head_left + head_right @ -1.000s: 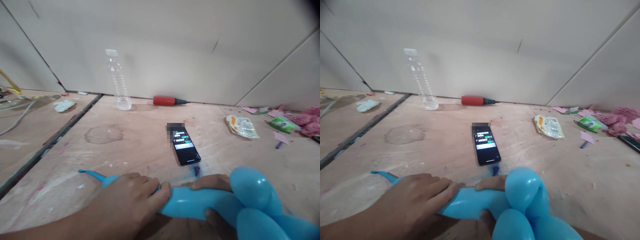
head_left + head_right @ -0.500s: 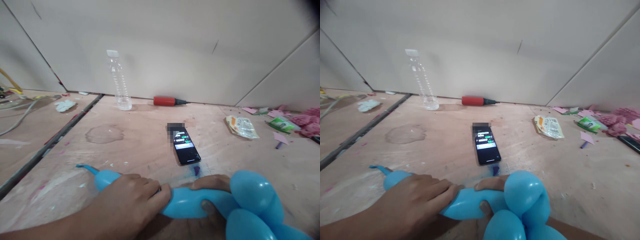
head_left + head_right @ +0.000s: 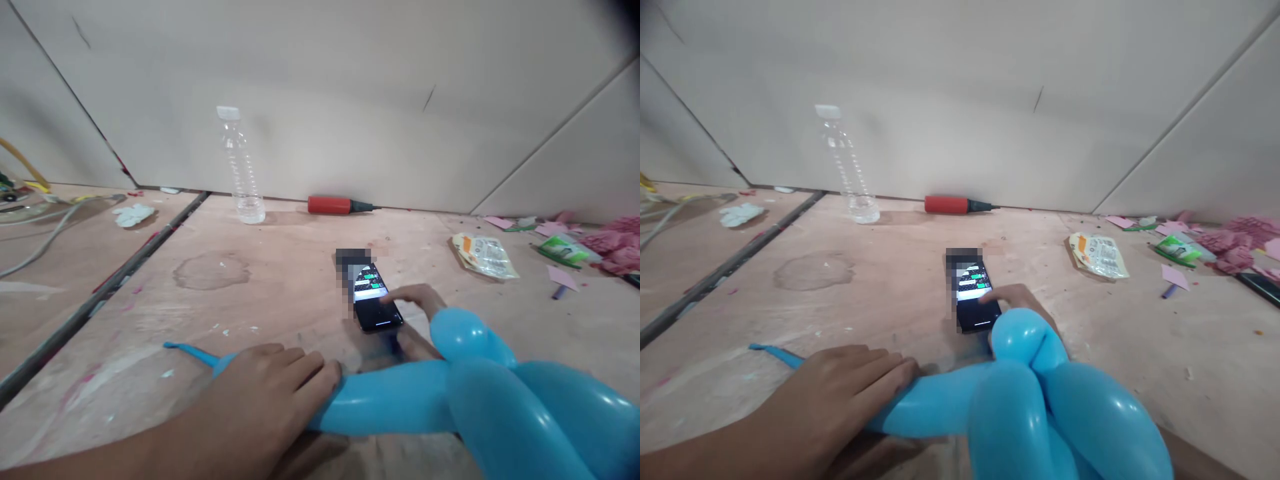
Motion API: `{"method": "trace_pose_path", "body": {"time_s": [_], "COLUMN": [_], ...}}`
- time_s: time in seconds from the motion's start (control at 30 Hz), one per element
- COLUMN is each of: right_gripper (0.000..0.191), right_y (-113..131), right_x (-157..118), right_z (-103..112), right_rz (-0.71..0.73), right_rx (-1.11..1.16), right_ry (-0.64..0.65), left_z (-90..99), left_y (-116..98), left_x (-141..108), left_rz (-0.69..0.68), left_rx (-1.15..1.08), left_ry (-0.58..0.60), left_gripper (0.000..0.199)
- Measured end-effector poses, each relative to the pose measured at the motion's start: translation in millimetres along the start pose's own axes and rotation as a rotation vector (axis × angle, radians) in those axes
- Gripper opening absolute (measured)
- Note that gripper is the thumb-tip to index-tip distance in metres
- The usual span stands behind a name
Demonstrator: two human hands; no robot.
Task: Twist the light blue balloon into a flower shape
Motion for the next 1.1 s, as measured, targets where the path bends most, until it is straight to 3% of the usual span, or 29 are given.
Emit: {"method": "trace_pose_path", "body": {"time_s": [0.17, 0.53, 0.87, 1.1], "right_gripper": [0.036, 0.027, 0.028, 0.025], "right_y": [-10.8, -1.5, -9.2, -2.7], "right_x": [3.4, 4.6, 3.2, 1.4], "right_z": [1.5, 4.3, -1.1, -0.5], "right_rz": [-0.060, -0.009, 0.125, 0.191], "right_rx": [0.030, -0.045, -0.087, 0.028], "right_ry": [-0.029, 0.000, -0.032, 0.015], "left_z": [-2.8, -5.4, -5.1, -4.9], "left_y": [-1.8, -3.3, -3.9, -4.1], "left_x": [-0.1, 0.0, -0.1, 0.5], "left_rz": [-0.006, -0.021, -0.005, -0.025], "left_rx": [-0.030, -0.004, 0.014, 0.004], "left_ry": [0.007, -0.036, -0.004, 0.003], "left_gripper": [0.022, 0.026, 0.024, 0.023]}}
Point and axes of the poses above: each hand's wrist, its own x-axis towards the middle knuckle, its own z-axis out of the back of the hand, y = z × x, the point moved 2 cm from there along x, towards the middle knuckle, and after that the axes turned 1 degree about x, right-handed, at the moved point
